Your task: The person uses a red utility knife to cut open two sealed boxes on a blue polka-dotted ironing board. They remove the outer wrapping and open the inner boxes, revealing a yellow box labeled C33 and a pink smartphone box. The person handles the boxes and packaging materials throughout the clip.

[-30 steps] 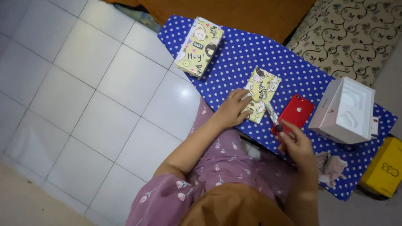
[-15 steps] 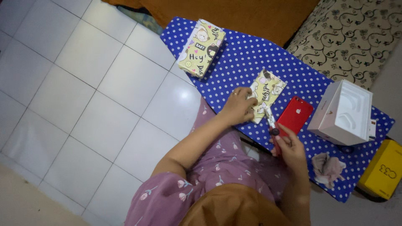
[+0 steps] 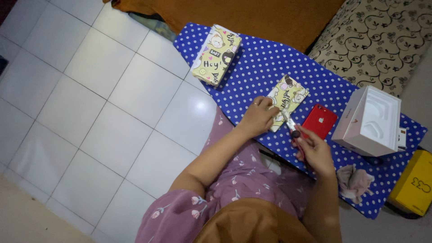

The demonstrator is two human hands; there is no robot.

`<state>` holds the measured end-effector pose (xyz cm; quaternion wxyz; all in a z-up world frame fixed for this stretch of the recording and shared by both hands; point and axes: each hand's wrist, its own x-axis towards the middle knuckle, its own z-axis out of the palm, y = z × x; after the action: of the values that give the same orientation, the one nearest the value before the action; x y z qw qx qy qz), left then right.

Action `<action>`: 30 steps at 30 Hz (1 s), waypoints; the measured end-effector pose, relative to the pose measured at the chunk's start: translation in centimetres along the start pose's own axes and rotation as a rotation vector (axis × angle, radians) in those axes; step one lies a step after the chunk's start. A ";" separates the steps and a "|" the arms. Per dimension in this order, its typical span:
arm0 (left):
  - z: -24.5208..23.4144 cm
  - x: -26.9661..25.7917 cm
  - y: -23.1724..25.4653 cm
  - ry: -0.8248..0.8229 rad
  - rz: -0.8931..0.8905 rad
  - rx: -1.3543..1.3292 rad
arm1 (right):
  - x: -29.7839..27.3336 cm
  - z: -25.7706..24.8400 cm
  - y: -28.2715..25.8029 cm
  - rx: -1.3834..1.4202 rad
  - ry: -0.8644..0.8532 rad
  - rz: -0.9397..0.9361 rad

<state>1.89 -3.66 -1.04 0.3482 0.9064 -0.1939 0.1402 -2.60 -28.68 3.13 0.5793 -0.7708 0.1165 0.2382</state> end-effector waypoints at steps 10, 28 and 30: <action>-0.2 1.2 0.9 -0.063 -0.131 0.049 | -0.3 0.2 0.2 0.041 -0.011 0.054; 0.0 0.3 1.2 -0.038 -0.175 -0.054 | -1.6 0.4 -1.6 -0.061 -0.018 0.061; -0.1 0.2 1.1 -0.035 -0.171 -0.082 | -1.8 0.4 -1.8 -0.089 -0.007 0.052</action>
<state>1.54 -4.39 -0.29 0.3923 0.9069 -0.1272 0.0861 -3.46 -27.96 5.45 0.5386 -0.7916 0.1236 0.2607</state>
